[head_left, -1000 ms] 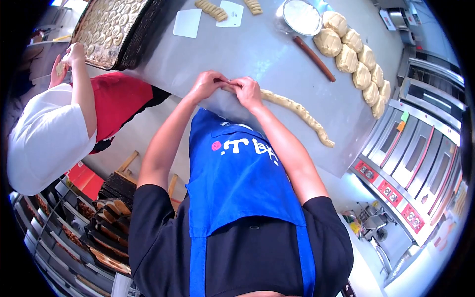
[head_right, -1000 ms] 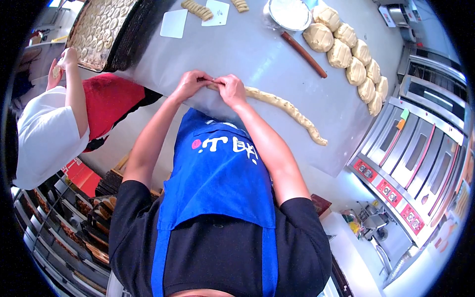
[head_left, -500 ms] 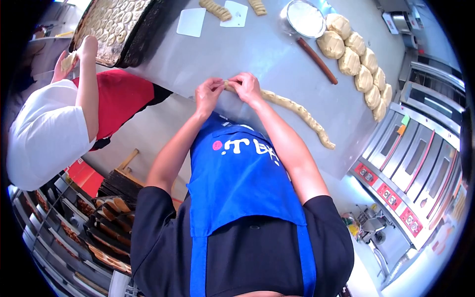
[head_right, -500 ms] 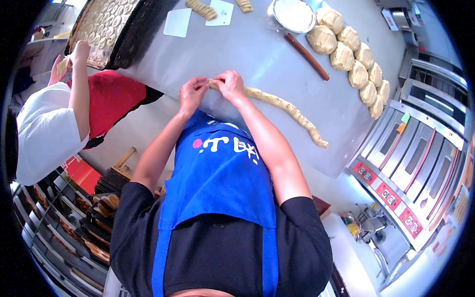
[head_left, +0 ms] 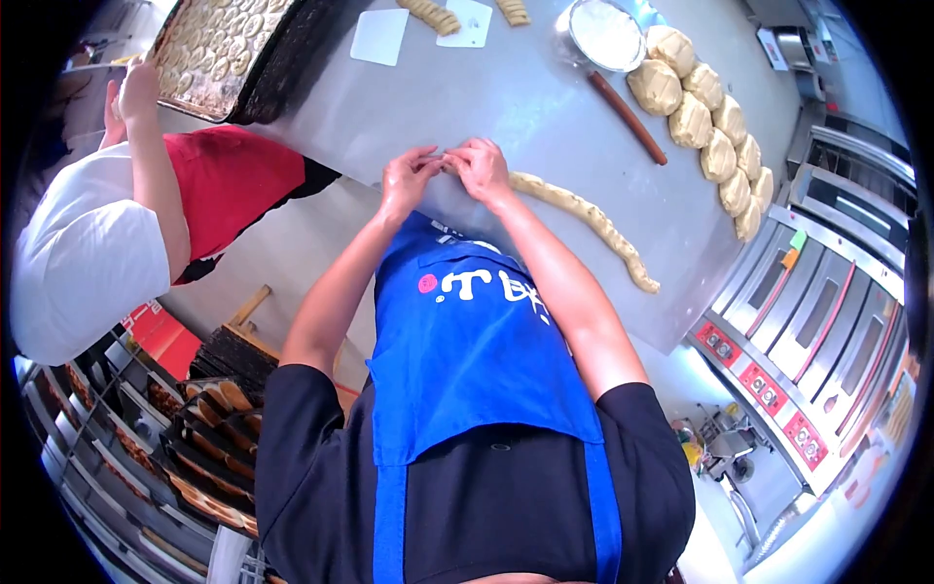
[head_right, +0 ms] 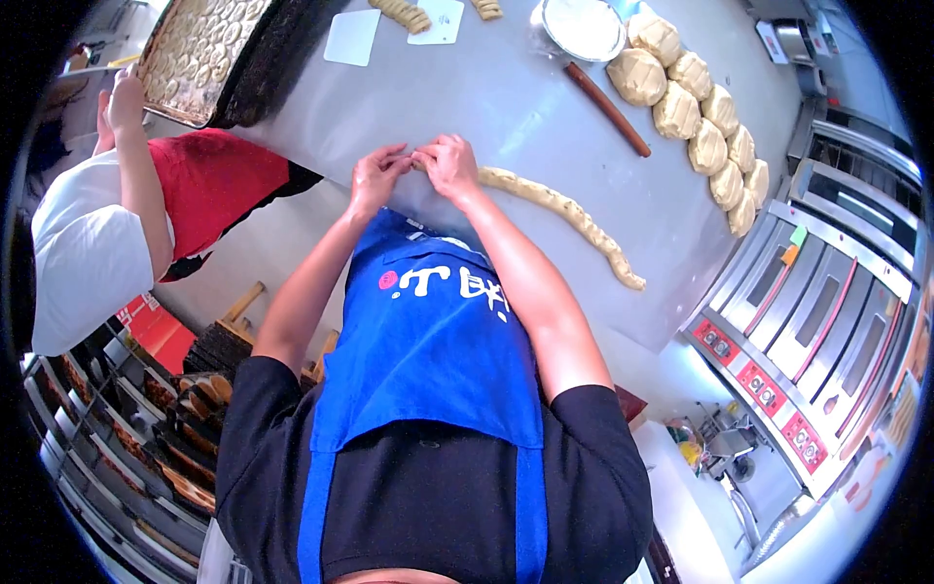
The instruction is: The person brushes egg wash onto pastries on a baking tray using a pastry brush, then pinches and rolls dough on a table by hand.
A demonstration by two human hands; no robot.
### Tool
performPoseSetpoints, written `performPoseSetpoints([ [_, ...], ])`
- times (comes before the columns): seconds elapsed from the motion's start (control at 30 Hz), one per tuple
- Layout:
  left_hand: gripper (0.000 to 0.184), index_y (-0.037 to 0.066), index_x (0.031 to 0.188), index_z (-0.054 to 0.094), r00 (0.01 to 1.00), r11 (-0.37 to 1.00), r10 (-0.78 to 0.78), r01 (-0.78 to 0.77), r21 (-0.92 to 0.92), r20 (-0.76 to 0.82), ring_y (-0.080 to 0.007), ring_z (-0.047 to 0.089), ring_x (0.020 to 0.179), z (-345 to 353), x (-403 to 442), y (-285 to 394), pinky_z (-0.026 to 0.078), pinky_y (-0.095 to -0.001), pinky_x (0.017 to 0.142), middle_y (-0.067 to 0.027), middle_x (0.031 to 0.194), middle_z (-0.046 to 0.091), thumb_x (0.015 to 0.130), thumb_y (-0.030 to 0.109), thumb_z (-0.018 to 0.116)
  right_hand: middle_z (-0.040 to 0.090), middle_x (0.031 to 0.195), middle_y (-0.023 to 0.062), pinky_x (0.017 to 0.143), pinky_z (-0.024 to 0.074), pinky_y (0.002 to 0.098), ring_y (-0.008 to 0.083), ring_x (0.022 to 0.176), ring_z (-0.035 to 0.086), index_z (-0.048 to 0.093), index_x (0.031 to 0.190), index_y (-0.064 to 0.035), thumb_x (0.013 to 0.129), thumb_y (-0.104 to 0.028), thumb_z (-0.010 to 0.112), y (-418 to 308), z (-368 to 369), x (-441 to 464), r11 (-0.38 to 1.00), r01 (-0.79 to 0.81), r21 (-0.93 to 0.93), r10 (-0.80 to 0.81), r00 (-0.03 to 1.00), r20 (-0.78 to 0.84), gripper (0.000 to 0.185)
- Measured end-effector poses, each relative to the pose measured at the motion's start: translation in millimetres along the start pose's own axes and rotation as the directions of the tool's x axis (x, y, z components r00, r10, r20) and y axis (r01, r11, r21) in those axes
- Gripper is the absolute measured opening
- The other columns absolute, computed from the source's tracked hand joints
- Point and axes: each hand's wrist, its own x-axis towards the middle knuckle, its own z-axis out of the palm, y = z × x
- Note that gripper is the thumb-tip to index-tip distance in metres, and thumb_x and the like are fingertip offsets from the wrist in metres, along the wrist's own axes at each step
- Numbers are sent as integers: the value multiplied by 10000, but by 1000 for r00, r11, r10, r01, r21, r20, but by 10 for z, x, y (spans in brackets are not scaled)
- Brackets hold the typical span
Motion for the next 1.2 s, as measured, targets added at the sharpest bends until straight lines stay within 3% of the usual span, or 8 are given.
performPoseSetpoints([
  [0.1,369,14,1310,737,993,999,43,-39,37,-112,-194,748,1045,7,44,51,593,-306,893,-165,1183,796,955,96,793,776,921,157,825,577,427,321,885,741,833,1055,-93,961,-260,751,86,-179,34,979,-167,116,182,975,-130,209],
  [0.17,410,81,1303,759,862,772,507,-451,448,-4,-270,693,1177,7,101,163,537,-410,1028,-104,1096,809,904,148,823,793,957,174,809,592,386,287,868,774,807,1133,-66,1003,-261,730,269,-388,39,936,-317,156,350,890,-291,246],
  [0.4,350,157,1238,811,858,690,380,-512,511,347,-320,543,1317,99,280,358,439,-487,1138,-124,1235,728,900,247,828,820,976,122,823,590,322,187,897,780,787,1162,-22,1032,-151,696,424,-1118,-496,938,-295,183,347,813,-467,204],
  [0.67,237,141,1079,864,827,671,344,-548,499,445,-268,594,1199,282,340,480,436,-420,1095,-71,973,782,888,277,828,816,1027,135,825,592,331,194,905,779,789,1155,-26,1038,-131,692,390,-1107,-1095,874,-360,326,484,706,-517,185],
  [0.8,256,143,1107,859,806,650,240,-548,527,542,-266,622,1128,333,429,557,443,-412,1082,-67,987,796,894,280,821,786,1032,116,932,557,432,318,1018,715,812,1067,-56,935,-110,755,284,-1006,-1078,966,-253,-50,201,860,-469,154],
  [0.87,260,146,1078,864,867,718,278,-474,510,414,-246,635,1075,407,381,521,426,-421,1068,-47,958,805,882,310,818,790,1064,106,987,527,445,307,1069,703,819,1052,-65,904,-141,774,295,-917,-1005,963,-207,-173,123,908,-401,172],
  [0.97,232,172,1052,872,797,664,364,-585,466,482,-240,642,1050,535,350,490,429,-420,1048,-36,947,805,897,331,802,797,1058,92,1005,505,441,289,1081,699,825,1034,-75,890,-174,784,241,-788,-814,959,-2,-282,-93,942,-324,179],
  [1.2,274,152,1105,860,789,598,307,-594,537,532,-228,658,1037,629,313,492,432,-402,1047,-47,956,799,915,341,797,811,1035,65,979,494,419,272,1075,718,831,1014,-89,897,-195,779,363,-604,-668,960,79,-269,-132,974,-183,166],
])
